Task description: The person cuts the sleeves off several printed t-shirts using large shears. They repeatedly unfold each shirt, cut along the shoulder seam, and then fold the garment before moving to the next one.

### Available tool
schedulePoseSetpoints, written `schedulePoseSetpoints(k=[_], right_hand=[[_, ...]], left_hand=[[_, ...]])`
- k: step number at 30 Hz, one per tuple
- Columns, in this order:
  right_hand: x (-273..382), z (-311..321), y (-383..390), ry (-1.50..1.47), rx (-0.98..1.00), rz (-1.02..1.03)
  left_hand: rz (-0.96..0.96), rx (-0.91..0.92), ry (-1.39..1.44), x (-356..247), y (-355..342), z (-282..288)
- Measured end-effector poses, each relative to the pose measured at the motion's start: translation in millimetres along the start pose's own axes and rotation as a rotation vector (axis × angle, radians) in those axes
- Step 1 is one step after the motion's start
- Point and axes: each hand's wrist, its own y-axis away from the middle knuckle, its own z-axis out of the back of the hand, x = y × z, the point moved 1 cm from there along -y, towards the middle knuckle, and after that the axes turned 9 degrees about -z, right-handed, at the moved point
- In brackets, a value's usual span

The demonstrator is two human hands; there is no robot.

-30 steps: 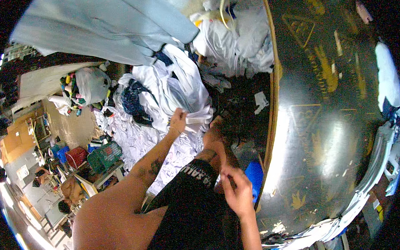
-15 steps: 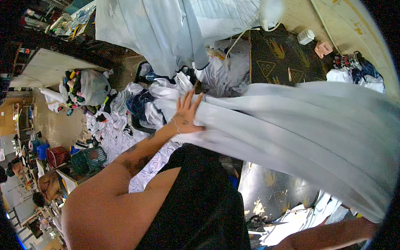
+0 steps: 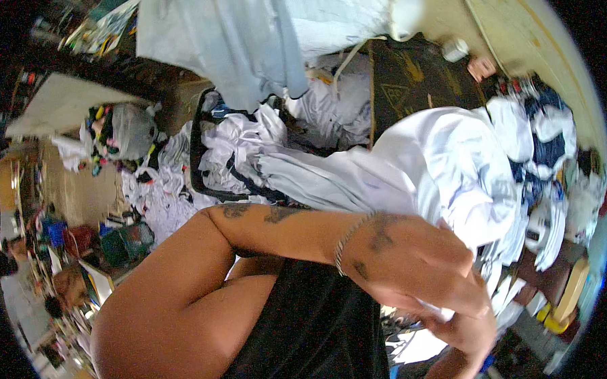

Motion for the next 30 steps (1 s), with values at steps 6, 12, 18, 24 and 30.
schedulePoseSetpoints(k=[6,12,18,24,30], right_hand=[[-97,67,-6,0.076,-0.202,-0.190],[-151,9,-16,0.021,-0.202,-0.291],[-48,-124,-15,-0.361,0.149,-0.255],[94,-166,10,-0.570,0.210,-0.050],[170,-130,-31,-0.621,-0.074,0.418]], left_hand=[[0.872,0.572,-0.369,33,178,74],[1.267,0.615,0.311,61,311,105],[1.198,0.320,-0.299,145,239,52],[1.017,0.475,-0.798,123,245,-15],[0.395,0.305,0.017,160,71,1]])
